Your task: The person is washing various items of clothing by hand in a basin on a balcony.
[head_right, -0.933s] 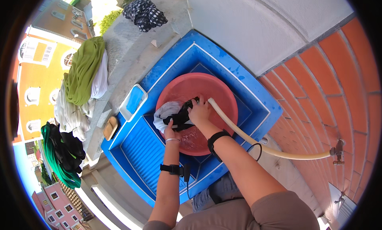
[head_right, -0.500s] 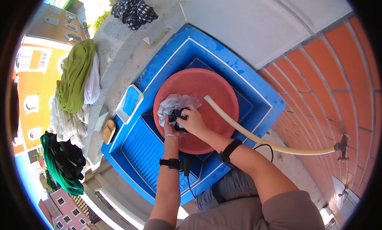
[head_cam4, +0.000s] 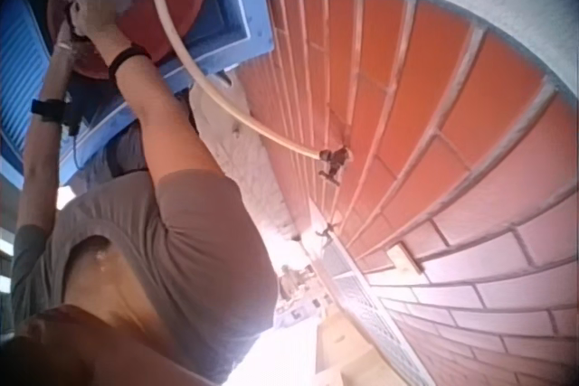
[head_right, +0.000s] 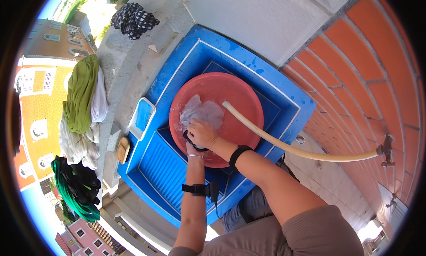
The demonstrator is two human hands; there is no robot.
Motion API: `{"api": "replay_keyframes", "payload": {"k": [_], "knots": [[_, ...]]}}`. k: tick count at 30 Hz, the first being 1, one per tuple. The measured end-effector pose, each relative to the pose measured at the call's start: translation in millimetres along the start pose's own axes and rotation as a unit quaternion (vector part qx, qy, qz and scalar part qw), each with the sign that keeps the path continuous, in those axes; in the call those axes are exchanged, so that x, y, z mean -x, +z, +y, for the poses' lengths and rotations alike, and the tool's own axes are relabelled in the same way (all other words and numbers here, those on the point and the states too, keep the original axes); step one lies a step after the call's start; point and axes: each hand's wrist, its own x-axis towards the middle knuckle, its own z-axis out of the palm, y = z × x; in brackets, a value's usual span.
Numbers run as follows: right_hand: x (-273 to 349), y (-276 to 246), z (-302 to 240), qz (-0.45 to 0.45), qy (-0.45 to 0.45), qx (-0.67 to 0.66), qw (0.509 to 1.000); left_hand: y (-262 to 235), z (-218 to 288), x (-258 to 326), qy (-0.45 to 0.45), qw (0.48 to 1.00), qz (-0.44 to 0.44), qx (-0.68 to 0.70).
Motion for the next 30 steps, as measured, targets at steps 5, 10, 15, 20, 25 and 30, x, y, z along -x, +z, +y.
{"api": "replay_keyframes", "payload": {"k": [5, 10, 15, 20, 25, 30], "knots": [[-27.2, -9.0, 59.8, -0.03, 0.239, 0.119, 0.963, 47.4, -16.1, 15.2, 0.036, 0.938, 0.323, -0.124], [2.3, -9.5, 52.3, -0.053, 0.125, 0.213, 0.968, 20.3, 12.1, 28.4, -0.06, 0.919, 0.365, -0.137], [17.4, 22.8, 122.9, -0.121, 0.298, 0.032, 0.946, 27.5, -3.1, -5.1, -0.13, 0.924, 0.341, -0.115], [26.0, -27.8, 10.0, -0.083, 0.168, -0.143, 0.972, 37.2, 12.3, -7.7, -0.125, 0.958, 0.254, -0.032], [37.0, -46.0, -49.0, -0.053, 0.037, -0.173, 0.983, -25.3, 8.4, 19.1, -0.054, 0.993, -0.102, 0.025], [32.8, -18.9, -34.5, 0.013, -0.035, -0.097, 0.995, -2.5, 4.5, 13.9, -0.029, 1.0, 0.01, -0.007]]}}
